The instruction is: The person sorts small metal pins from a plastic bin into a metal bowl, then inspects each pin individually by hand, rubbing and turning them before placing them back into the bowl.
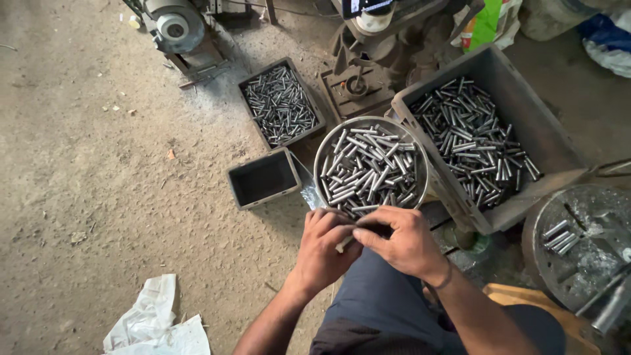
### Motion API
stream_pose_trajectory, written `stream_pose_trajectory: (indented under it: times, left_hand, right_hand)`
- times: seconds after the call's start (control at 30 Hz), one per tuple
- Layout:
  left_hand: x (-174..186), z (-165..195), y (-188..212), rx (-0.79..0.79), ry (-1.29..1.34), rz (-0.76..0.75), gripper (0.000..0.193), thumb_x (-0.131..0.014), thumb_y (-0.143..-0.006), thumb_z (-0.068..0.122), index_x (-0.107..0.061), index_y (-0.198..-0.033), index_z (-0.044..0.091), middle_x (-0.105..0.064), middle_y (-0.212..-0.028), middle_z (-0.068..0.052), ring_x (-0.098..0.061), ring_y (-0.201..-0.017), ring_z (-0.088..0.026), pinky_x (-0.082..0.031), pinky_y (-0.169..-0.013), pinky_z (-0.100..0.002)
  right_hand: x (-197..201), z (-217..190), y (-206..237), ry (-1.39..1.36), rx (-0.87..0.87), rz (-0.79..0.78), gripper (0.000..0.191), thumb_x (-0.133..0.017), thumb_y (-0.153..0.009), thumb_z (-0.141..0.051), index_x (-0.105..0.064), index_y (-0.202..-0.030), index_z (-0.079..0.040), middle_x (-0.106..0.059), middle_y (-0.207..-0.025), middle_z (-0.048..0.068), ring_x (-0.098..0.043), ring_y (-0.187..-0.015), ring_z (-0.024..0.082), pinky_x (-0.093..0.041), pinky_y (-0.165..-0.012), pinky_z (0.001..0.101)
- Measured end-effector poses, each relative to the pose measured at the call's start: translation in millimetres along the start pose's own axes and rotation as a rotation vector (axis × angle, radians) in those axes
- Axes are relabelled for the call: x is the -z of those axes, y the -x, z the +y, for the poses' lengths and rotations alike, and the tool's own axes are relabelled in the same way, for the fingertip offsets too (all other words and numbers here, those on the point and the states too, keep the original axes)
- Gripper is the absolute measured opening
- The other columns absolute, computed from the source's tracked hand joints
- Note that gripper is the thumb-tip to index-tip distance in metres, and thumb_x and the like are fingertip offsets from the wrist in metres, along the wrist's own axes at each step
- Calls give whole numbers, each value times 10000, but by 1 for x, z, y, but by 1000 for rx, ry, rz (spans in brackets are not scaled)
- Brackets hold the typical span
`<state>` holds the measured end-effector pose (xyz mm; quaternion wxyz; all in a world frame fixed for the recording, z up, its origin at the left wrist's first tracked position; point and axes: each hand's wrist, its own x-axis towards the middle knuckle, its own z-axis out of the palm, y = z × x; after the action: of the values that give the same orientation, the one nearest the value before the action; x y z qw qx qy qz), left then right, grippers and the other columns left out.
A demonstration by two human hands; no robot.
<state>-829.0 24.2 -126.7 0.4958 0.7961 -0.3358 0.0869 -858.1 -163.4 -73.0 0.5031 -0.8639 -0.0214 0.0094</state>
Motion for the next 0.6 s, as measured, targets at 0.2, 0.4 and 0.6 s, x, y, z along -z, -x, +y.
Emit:
stream_pose_trajectory:
  times: [0.2, 0.4, 0.6]
  left_hand:
    - [8, 2, 4, 51, 78, -53, 267, -838, -723, 86, -740, -972, 97, -712, -1005, -20, -659, -978, -234, -471, -876, -378]
    - [19, -2, 11, 158, 143, -80, 285, -836, -717, 106, -741, -984, 79, -713, -1012, -53, -658, -953, -257, -517, -823, -367]
    - [25, -13, 28, 363, 324, -148, 333, -820, -731, 129, -715, -1032, 35, -738, -942, -88, -734, -875, -221, -567, -780, -329]
  right_hand:
    - [1, -1, 0, -22, -78, -72, 186, -819, -801, -189, -801, -911, -41, -788, -818, 70, -767, -728, 144, -579, -670, 282]
    - [-5, 11, 5, -199, -8, -97, 151, -793, -799, -63, -796, -940, -11, -794, -905, 70, -764, -809, 147, -592, -724, 276]
    - [-20, 22, 10, -311, 110, -52, 178, -783, -802, 44, -772, -976, 8, -793, -1030, 108, -771, -921, 164, -609, -820, 290]
